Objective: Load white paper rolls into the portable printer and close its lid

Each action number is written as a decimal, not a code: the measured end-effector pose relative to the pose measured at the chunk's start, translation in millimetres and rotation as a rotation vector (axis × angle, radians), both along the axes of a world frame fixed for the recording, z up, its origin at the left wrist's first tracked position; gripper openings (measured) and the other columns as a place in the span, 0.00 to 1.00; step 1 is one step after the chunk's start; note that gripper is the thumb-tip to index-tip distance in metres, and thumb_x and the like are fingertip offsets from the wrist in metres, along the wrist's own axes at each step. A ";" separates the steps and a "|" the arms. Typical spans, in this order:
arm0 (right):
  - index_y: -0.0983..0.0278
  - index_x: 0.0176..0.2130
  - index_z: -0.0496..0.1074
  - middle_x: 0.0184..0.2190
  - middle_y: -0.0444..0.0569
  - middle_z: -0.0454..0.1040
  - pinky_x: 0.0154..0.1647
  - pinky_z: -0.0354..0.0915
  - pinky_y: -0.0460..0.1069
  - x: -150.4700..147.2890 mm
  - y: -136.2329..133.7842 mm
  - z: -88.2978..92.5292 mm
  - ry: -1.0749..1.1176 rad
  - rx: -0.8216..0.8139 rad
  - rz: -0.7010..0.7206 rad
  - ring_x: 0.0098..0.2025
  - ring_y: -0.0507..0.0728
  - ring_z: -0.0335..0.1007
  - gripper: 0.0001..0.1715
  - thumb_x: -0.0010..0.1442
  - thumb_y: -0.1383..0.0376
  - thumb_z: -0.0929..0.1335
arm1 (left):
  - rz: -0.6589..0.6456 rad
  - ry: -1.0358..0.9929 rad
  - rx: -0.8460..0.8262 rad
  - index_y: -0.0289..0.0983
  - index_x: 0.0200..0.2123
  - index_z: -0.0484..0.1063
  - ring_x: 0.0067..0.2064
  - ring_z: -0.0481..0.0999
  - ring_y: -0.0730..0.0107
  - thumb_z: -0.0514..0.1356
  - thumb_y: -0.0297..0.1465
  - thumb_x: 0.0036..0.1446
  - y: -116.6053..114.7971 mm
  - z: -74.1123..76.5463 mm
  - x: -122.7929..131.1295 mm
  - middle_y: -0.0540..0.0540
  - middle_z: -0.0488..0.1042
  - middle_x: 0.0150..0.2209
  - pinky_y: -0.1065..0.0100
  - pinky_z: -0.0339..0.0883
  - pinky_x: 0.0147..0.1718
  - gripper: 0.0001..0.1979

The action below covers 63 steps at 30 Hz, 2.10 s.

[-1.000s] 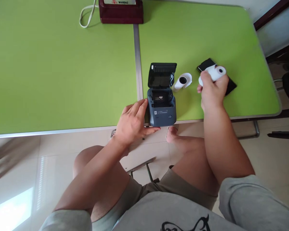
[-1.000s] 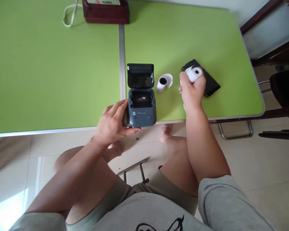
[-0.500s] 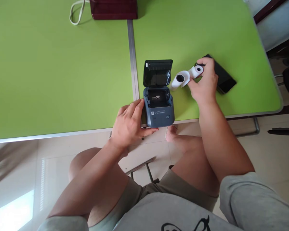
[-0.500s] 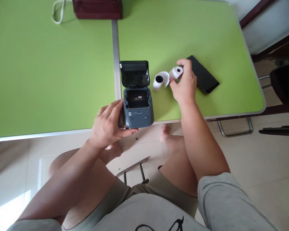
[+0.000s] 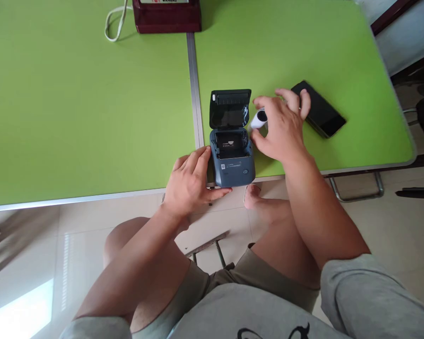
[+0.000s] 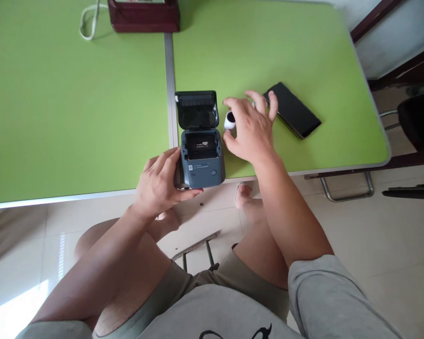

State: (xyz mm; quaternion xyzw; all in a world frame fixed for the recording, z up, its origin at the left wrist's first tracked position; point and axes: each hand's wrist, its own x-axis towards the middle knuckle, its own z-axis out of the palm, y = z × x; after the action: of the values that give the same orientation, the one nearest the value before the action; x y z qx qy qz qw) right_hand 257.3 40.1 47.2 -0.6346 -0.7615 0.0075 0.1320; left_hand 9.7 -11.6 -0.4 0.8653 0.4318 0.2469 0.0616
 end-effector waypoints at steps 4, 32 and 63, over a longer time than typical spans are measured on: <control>0.55 0.52 0.70 0.53 0.54 0.75 0.68 0.45 0.74 3.9 -0.6 -0.6 0.025 0.015 -0.045 0.64 0.72 0.62 0.19 0.64 0.53 0.66 | -0.003 0.004 -0.026 0.27 0.63 0.63 0.58 0.76 0.49 0.49 0.68 0.55 -0.7 -0.4 -0.4 0.29 0.74 0.57 0.54 0.68 0.55 0.53; 0.58 0.50 0.72 0.53 0.50 0.78 0.62 0.68 0.58 -34.0 -25.8 3.4 0.432 -0.010 0.142 0.55 0.59 0.75 0.17 0.62 0.67 0.64 | -0.004 0.022 -0.015 0.24 0.62 0.63 0.57 0.76 0.49 0.45 0.65 0.60 -1.1 -0.7 1.7 0.30 0.73 0.57 0.54 0.68 0.55 0.50; 0.55 0.48 0.71 0.58 0.50 0.68 0.54 0.67 0.56 -14.9 -12.7 -36.1 0.951 0.202 0.203 0.59 0.60 0.67 0.18 0.63 0.51 0.66 | -0.103 0.029 -0.056 0.49 0.63 0.66 0.61 0.71 0.48 0.55 0.57 0.62 1.4 2.6 -6.6 0.33 0.63 0.65 0.52 0.64 0.55 0.32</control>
State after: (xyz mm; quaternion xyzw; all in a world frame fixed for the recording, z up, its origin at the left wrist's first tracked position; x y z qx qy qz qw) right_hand 242.4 27.5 11.2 -0.4676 -0.6718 0.2353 0.5241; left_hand 3.1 -10.2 2.2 0.8878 0.3942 0.2188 0.0922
